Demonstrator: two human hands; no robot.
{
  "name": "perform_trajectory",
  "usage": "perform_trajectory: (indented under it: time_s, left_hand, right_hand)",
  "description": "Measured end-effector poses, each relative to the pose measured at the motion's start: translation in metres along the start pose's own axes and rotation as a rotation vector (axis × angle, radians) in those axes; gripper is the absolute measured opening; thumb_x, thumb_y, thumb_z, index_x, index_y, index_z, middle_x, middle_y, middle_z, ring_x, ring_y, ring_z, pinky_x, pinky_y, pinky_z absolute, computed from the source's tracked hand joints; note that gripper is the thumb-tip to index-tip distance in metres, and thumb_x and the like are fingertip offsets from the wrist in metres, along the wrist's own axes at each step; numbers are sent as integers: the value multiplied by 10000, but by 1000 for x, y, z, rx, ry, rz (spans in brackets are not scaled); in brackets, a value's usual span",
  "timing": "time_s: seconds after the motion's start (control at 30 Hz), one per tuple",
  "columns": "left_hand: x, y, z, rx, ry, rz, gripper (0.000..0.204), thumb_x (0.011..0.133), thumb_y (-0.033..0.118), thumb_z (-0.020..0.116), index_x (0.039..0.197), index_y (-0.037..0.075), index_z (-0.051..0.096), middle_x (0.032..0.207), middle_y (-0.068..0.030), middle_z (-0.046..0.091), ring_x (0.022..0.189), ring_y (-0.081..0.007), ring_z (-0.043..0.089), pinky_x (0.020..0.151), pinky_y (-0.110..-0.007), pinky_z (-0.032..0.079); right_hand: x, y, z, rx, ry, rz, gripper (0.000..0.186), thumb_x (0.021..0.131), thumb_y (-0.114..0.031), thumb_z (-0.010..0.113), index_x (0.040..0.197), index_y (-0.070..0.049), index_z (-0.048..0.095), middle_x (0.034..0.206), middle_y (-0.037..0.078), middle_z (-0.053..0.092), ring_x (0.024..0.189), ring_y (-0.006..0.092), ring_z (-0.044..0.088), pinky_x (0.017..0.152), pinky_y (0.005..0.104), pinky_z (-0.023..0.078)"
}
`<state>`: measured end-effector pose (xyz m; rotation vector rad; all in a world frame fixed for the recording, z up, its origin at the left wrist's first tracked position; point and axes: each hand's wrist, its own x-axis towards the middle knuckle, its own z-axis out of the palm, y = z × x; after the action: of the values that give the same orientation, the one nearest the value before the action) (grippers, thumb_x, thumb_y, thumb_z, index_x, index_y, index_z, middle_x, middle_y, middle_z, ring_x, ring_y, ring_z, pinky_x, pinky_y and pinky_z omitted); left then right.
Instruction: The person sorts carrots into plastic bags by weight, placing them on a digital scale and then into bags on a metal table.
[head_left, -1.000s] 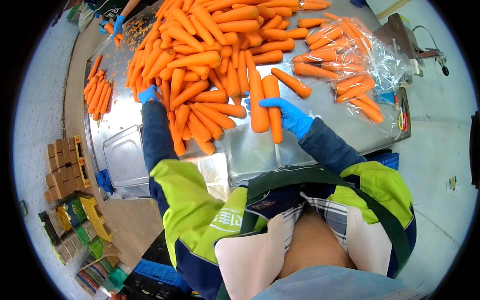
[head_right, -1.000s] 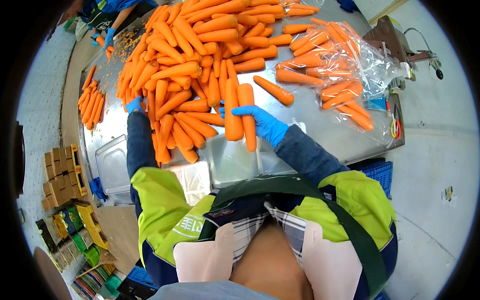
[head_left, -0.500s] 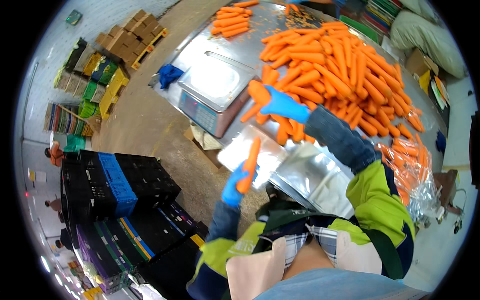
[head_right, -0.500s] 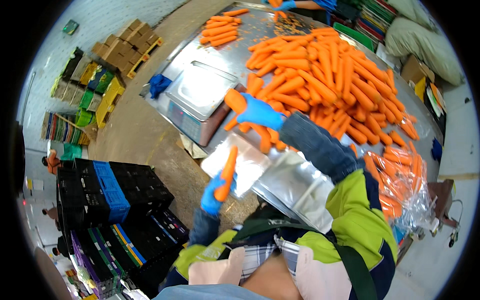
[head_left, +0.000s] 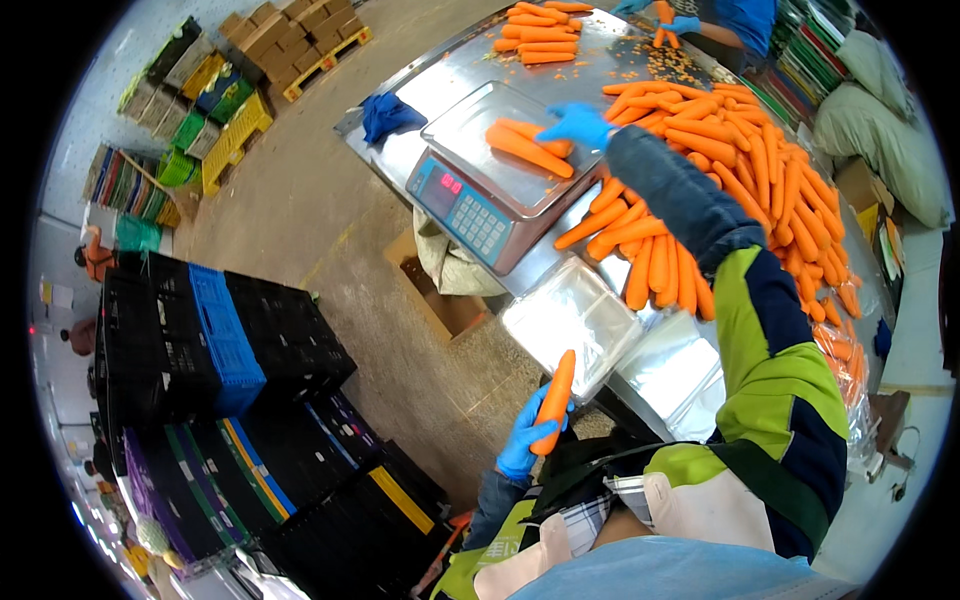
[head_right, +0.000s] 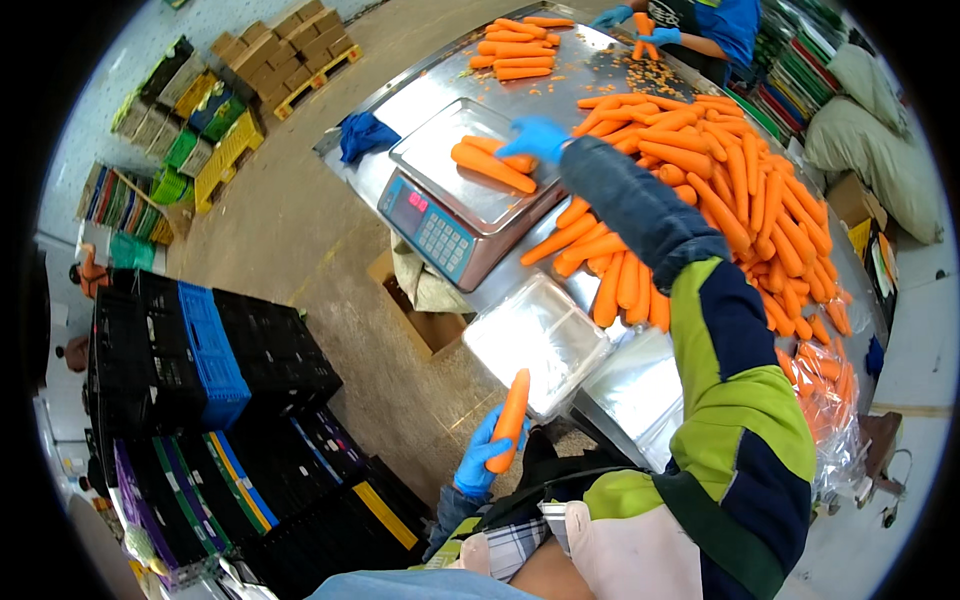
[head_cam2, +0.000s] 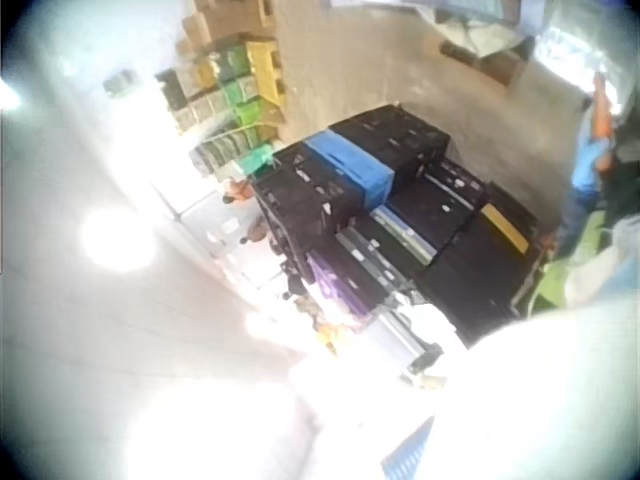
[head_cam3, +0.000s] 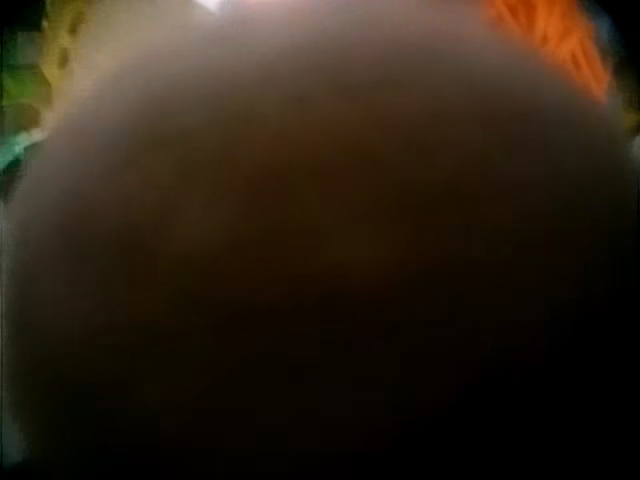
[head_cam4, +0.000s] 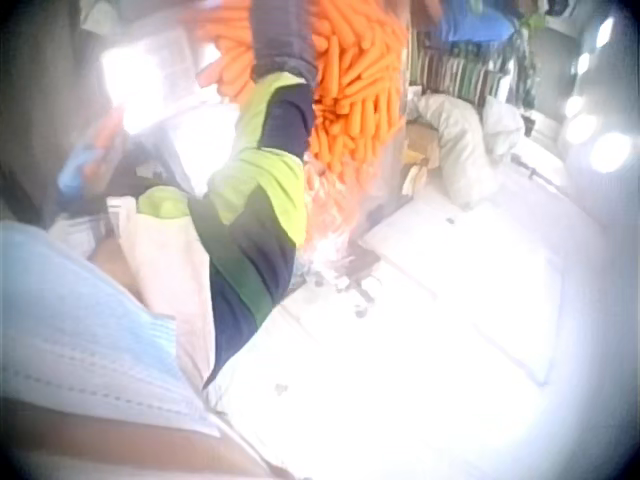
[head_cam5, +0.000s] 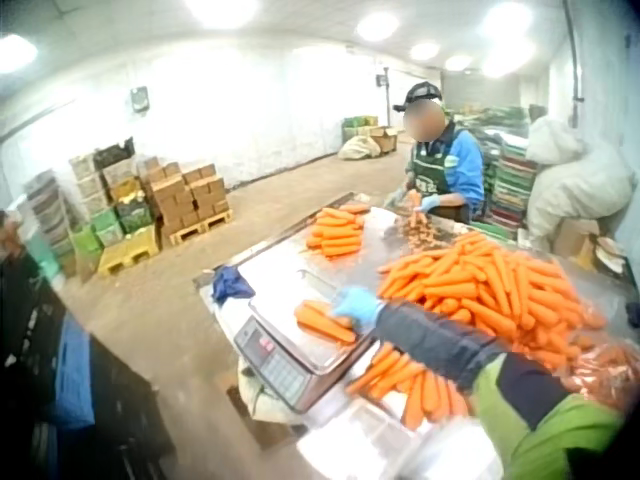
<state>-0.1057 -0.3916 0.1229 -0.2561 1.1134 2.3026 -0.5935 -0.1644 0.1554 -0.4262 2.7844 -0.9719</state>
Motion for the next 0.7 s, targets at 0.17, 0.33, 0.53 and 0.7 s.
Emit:
perform_trajectory:
  time_s: [0.17,0.33,0.53,0.7]
  left_hand:
    - [3,5,-13,-31,9,48,683,792,241,665,1376,4,402,1122,-96,570,912,-166,558,817,-286,451]
    - [1,-2,-16,-55,59,78,690,796,223,674,1388,19,384,1140,-102,561,884,-165,556,778,-284,465]
    - [-10,-7,-12,-66,128,91,716,826,150,665,1449,55,324,1198,-99,533,949,-166,547,878,-301,454]
    - [4,26,22,116,166,221,708,846,114,635,1464,51,295,1275,-115,490,1088,-206,525,944,-325,444]
  right_hand:
    - [17,31,-51,-10,-8,8,790,693,-515,782,1281,-29,576,1274,177,593,1150,300,581,1001,367,439]
    - [32,17,-5,-284,-6,-173,914,645,-525,800,1355,-37,495,1227,198,609,1127,313,593,957,382,473]
    - [14,-29,38,-486,40,-112,752,639,-387,739,1267,-26,538,1099,237,634,976,368,633,816,445,516]
    - [-77,-44,27,631,-45,-39,524,735,-225,694,1192,-1,569,1048,146,636,952,221,617,829,355,486]
